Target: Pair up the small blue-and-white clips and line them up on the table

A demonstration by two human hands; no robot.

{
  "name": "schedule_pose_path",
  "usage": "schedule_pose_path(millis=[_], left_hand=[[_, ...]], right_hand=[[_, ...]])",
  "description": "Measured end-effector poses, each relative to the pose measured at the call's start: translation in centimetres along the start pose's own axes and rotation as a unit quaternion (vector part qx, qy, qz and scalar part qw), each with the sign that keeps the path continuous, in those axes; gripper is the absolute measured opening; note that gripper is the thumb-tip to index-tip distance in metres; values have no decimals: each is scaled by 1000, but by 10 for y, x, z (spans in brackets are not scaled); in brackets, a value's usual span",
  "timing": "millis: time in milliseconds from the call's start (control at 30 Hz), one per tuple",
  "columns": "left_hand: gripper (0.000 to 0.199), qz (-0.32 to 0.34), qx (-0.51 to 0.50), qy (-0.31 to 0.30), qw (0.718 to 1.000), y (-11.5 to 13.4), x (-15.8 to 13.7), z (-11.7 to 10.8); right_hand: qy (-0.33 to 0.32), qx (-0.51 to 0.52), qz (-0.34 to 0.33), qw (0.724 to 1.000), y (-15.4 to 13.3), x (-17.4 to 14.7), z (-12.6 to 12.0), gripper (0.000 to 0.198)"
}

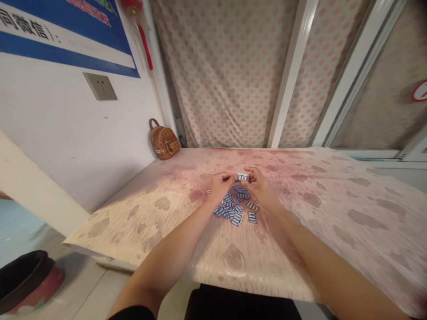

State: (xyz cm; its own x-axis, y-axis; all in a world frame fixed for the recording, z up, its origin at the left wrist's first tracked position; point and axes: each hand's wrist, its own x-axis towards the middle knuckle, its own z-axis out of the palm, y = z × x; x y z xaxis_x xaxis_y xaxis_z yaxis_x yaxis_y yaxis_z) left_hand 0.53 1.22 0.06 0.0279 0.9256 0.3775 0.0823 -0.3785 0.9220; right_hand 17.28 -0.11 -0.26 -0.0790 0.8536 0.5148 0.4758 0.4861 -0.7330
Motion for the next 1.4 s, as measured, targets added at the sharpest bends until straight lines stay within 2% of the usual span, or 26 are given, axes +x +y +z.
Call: schedule_pose_path(millis=[100,200,333,567,833,933,1067,1133,1333,1400], left_hand=[[20,-12,-6,-1,1000,3,0,0],[20,-25,-12,2,1000,4,0,0],[19,-34,-24,4,999,5,-1,1],[22,-47,-44,5,998,5,-3,3],[24,-43,-68,15,997,2,-5,6],[24,-23,-60,32,997,-1,-4,7],[25,4,-35,42,998,-2,-3,6],[23,10,-26,32,999,-1,-3,5],[15,39,4,2,999,4,0,0],[14,43,19,12,999,3,4,-3]], right_hand=[[-26,-49,-48,997,-1,-2,0,50],[-20,-74,-82,994,0,-1,0,42],[-6,-82,-95,992,3,0,0,35],[5,-102,-55,993,1,-2,2,32],[19,-99,-59,993,-2,-5,4,30],[28,-58,-28,998,1,-4,7,36],[12,65,33,997,5,-1,8,22],[-2,104,49,993,5,0,7,23],[-18,117,59,991,-1,3,3,22],[-16,110,53,992,1,3,1,21]])
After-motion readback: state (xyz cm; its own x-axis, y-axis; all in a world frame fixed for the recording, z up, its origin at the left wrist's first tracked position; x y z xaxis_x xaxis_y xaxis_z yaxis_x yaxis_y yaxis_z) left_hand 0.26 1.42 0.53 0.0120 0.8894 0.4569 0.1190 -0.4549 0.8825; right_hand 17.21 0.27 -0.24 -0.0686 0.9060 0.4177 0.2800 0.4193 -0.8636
